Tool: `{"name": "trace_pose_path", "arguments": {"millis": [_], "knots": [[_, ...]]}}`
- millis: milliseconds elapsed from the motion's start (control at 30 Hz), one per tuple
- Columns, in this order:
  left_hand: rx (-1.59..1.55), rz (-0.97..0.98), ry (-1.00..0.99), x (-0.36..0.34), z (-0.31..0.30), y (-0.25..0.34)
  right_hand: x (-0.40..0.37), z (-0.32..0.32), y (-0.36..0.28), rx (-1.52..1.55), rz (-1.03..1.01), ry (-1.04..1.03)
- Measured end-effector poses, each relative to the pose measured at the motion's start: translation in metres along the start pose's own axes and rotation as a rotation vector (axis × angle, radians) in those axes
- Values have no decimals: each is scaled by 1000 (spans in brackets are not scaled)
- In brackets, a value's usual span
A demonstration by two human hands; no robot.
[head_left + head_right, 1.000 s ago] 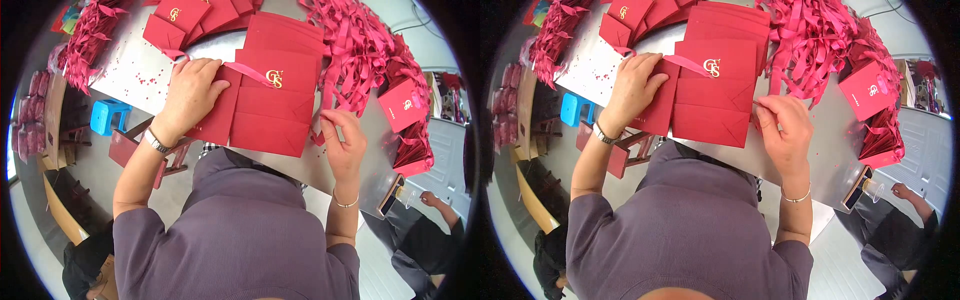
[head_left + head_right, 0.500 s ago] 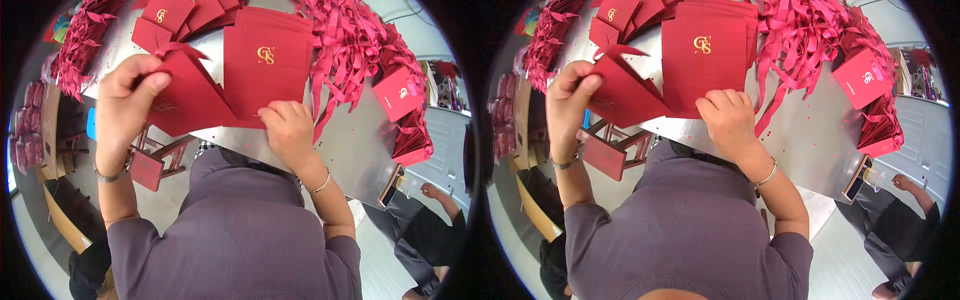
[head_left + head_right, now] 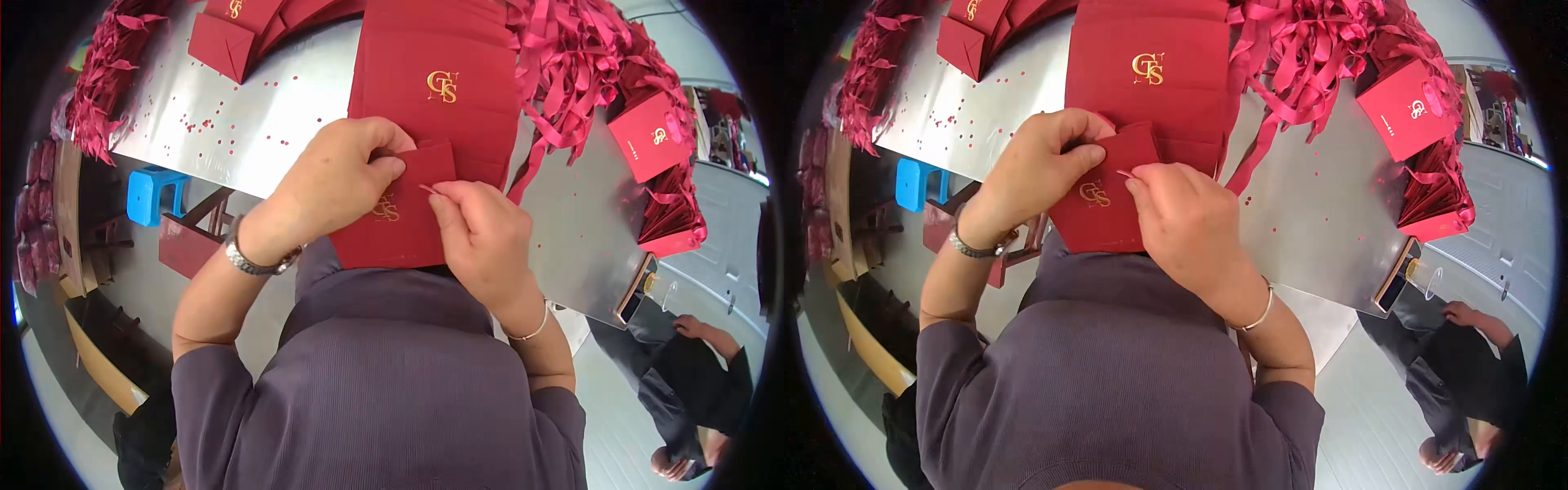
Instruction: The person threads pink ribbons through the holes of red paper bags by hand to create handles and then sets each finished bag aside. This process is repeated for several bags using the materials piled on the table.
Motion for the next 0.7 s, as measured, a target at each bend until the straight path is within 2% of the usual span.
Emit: {"name": "trace_pose_path", "arguments": {"millis": [67,267,400,533,600,700], "knots": [[-30,-63,-134,2,-2,-4,2,9,1,-6,16,-4],[-118,-73,-202,4,-5,-17,6,22,4,-37,21,9],[-115,-47,-204,4,-3,-22,11,25,-2,-136,-42,-14],[-46,17,-112,1,-1,-24,14,32,-5,-301,-81,-70],[-48,31,-92,0,-1,-25,16,32,-5,-295,-143,-10],[-62,47,-70,-2,-1,-26,19,32,-8,-294,-77,-44]]}}
Point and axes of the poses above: each hand's wrist, its own x-axis towards the middle knuckle, its own z-axis out of the palm, y = z × x, the point moved 4 cm from there along x, towards the middle knuckle, and after that the axes turned 4 degrees about x, right-handed, at the moved point
